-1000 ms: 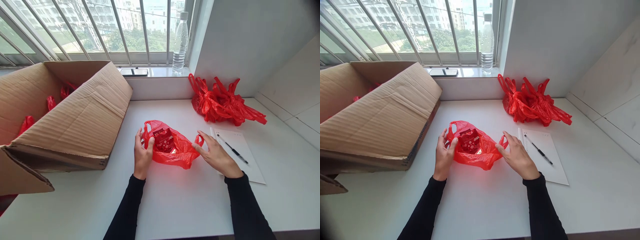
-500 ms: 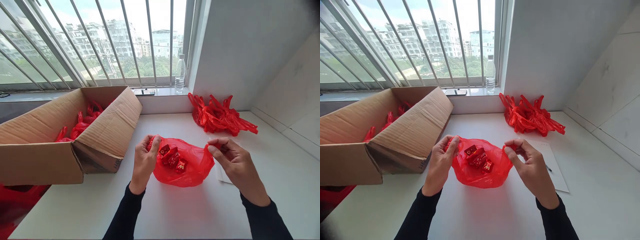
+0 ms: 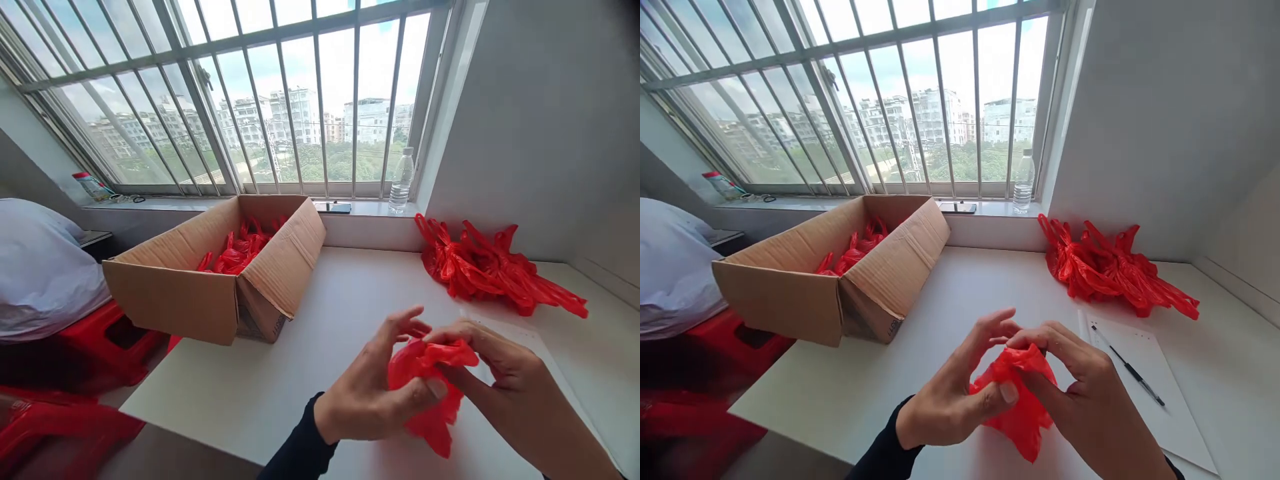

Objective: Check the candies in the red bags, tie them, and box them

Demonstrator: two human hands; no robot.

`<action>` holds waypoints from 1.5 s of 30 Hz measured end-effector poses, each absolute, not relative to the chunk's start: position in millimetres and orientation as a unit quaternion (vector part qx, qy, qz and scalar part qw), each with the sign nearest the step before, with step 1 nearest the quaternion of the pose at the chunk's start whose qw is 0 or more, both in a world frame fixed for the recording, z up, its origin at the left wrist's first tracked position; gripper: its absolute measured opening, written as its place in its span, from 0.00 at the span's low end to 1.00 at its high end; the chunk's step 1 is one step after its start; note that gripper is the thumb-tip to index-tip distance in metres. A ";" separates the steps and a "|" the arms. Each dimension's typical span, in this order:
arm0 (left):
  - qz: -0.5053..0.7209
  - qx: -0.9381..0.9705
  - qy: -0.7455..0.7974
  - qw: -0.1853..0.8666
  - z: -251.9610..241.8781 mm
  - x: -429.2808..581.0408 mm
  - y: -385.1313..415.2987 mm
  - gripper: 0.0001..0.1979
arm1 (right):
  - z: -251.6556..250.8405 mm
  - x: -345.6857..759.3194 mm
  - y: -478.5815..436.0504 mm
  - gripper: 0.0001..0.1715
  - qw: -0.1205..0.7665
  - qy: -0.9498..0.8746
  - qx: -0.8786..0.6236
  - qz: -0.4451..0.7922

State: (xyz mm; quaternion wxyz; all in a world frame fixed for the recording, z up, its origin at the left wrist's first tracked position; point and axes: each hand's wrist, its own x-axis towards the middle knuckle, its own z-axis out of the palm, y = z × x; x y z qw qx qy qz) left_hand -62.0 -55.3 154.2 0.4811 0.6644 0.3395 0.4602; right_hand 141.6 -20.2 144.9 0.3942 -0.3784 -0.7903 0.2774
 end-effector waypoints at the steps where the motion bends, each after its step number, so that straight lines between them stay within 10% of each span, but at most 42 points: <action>1: 0.451 0.655 0.337 0.504 151.5 -63.9 -54.7 0.29 | 146.7 141.4 -20.1 0.06 0.394 -0.793 -0.374 0.276; 4: 0.475 0.612 0.367 0.514 143.8 -65.8 -53.0 0.13 | 153.8 139.9 -22.2 0.08 0.412 -0.781 -0.381 0.276; 32: 0.679 0.358 0.374 0.521 158.8 -83.3 -55.6 0.18 | 176.4 130.1 -15.8 0.10 0.499 -0.687 -0.475 0.229; 45: 0.444 0.583 0.483 0.479 159.9 -62.5 -71.5 0.23 | 190.4 112.8 -26.4 0.10 0.457 -0.625 -0.346 0.530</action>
